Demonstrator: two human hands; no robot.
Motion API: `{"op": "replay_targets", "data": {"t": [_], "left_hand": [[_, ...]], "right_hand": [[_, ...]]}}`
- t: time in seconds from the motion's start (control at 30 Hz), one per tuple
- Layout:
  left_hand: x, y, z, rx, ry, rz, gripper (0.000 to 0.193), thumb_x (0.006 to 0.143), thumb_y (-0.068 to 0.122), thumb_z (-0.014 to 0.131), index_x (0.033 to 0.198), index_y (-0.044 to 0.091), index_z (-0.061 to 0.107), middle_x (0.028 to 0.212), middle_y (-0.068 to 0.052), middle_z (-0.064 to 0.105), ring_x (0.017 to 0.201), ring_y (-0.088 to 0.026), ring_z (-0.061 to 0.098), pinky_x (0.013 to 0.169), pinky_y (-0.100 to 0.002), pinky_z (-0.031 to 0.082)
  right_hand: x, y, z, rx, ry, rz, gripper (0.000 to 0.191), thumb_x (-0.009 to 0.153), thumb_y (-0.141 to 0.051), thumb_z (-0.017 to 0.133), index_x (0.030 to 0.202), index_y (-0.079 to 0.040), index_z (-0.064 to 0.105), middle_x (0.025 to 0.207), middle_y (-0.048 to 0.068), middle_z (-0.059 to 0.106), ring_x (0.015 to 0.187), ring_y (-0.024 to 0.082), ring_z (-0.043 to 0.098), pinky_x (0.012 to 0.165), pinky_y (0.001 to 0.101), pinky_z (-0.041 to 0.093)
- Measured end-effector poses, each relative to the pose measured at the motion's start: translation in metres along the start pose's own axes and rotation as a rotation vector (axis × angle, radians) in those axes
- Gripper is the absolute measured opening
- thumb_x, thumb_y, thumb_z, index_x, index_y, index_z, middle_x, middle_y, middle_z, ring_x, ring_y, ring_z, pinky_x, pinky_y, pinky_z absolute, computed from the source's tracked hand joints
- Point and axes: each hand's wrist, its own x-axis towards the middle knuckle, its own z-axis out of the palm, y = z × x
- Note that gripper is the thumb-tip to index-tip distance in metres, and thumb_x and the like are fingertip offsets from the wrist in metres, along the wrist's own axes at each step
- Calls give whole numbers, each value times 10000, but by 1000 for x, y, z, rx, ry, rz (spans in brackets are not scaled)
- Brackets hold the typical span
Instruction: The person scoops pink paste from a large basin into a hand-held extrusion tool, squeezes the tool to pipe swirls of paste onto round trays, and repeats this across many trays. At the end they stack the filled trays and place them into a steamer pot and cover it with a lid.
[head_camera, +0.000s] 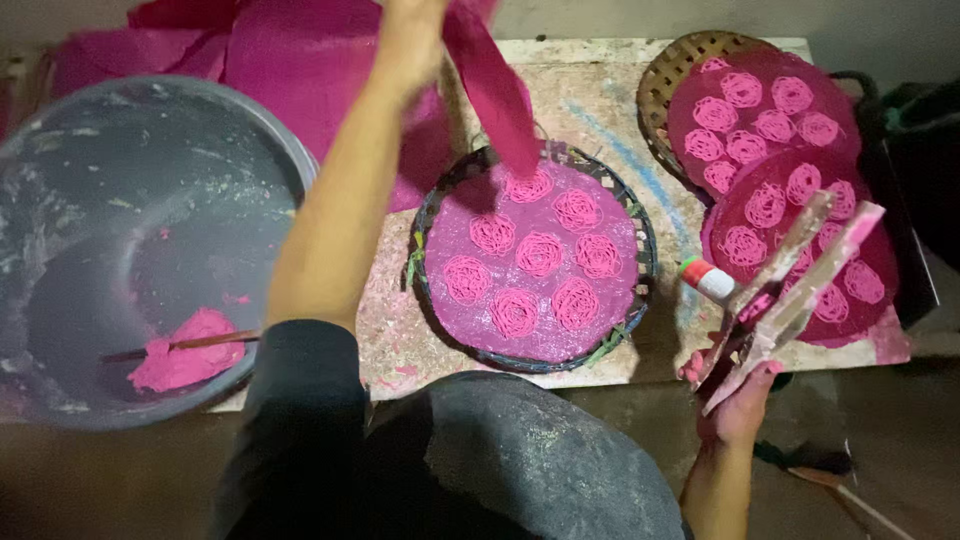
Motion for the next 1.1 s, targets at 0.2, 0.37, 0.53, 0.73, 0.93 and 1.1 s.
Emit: {"op": "replay_targets", "data": {"t": [0.2, 0.37, 0.53, 0.73, 0.93, 1.1], "left_hand": [[-46, 45, 66, -1132, -89, -65, 454, 1105, 272, 604, 1450, -12, 523, 1455, -130, 577, 1387, -292, 502, 1215, -511, 393], [-48, 39, 10, -1130, -72, -465, 683, 979, 562, 542, 1368, 0, 538, 1324, -214, 612, 1259, -373, 583, 1064, -562, 528], [-141, 43, 0, -1165, 32, -500, 789, 975, 620, 526, 1513, 46, 463, 1454, -202, 569, 1293, -339, 596, 1029, -499, 601], [-198, 5, 67, -1189, 106, -819, 830, 951, 595, 562, 1538, 29, 407, 1493, -210, 521, 1320, -344, 569, 1042, -476, 557], [-233, -56, 63, -843, 212, -1018, 881, 927, 570, 598, 1562, 12, 351, 1531, -218, 473, 1346, -348, 542, 1055, -453, 513], [-258, -41, 42, -292, -39, -703, 885, 927, 356, 739, 1574, -20, 266, 1545, -235, 435, 1395, -367, 473, 1139, -450, 391]], "right_hand": [[-8, 2, 0, -26, -5, 0, 936, 987, -832, 350, 1373, 6, 505, 844, 103, 579, 747, 252, 551, 716, 405, 454], [-25, 0, -6, -38, 1, -20, 948, 989, -829, 351, 1388, 19, 497, 848, 112, 575, 749, 244, 546, 727, 399, 453], [-29, 1, -16, -81, 52, -28, 920, 999, -808, 371, 1438, -7, 482, 1012, 87, 578, 778, 225, 545, 728, 426, 473], [-19, 13, -25, 1, 89, 18, 898, 963, -820, 372, 1477, -87, 452, 1088, 57, 584, 836, 213, 571, 735, 430, 484], [-19, 19, -30, 14, 16, 39, 928, 990, -850, 353, 1420, -40, 493, 933, 93, 575, 792, 227, 564, 758, 403, 486], [-19, 14, -22, -46, 7, 30, 935, 972, -836, 348, 1420, -29, 496, 903, 92, 578, 785, 226, 573, 742, 406, 494]]}}
